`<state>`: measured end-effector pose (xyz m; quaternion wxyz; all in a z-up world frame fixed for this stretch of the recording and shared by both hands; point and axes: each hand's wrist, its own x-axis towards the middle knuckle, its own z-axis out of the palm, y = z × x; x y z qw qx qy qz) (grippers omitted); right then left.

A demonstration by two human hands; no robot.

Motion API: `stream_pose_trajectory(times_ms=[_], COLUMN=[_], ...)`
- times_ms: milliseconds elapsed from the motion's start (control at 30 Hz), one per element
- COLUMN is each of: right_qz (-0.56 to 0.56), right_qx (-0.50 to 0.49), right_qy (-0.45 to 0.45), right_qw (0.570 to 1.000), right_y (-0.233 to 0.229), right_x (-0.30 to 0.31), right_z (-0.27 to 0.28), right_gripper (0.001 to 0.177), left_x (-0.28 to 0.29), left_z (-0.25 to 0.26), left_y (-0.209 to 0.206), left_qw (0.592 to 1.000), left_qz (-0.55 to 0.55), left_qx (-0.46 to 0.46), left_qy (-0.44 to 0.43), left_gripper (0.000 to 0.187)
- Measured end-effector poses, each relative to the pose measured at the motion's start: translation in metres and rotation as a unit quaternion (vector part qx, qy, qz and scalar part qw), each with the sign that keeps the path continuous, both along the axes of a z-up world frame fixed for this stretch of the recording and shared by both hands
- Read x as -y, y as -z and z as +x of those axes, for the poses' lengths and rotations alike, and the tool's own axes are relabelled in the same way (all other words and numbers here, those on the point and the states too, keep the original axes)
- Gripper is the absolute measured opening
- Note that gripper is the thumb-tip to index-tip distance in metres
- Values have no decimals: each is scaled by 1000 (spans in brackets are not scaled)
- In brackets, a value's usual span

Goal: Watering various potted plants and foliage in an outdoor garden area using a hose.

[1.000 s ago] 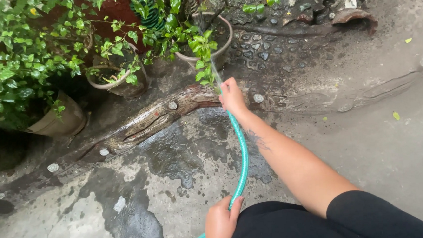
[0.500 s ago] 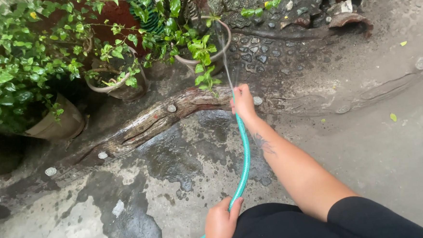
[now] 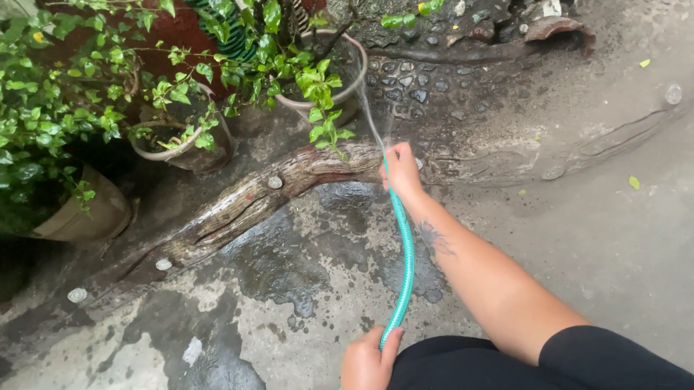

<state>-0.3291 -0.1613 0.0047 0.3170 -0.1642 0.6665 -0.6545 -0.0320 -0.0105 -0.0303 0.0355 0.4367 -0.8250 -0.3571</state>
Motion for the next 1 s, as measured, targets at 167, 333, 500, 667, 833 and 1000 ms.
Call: stream_pose_trajectory(times_ms=[167, 333, 500, 667, 833, 1000], right_qz=[-63, -81, -59, -76, -39, 67], right_qx=[48, 69, 90, 77, 97, 93], right_qy=[108, 232, 290, 390, 355, 43], right_qw=[991, 967, 951, 915, 929, 992], right_y=[31, 68, 78, 73, 102, 66], right_x=[-9, -33, -67, -104, -105, -86], right_z=[-22, -45, -59, -71, -83, -58], right_gripper=[14, 16, 15, 16, 11, 17], left_x=[1, 1, 0, -1, -3, -4], left_z=[-5, -9, -19, -32, -26, -11], left_y=[-5, -10, -17, -22, -13, 11], left_qw=[999, 998, 994, 992, 993, 988], left_qz=[28, 24, 48, 49, 42, -8], left_qx=[32, 35, 66, 89, 50, 23], left_qy=[11, 40, 69, 81, 103, 154], left_gripper=[48, 47, 44, 48, 48, 44])
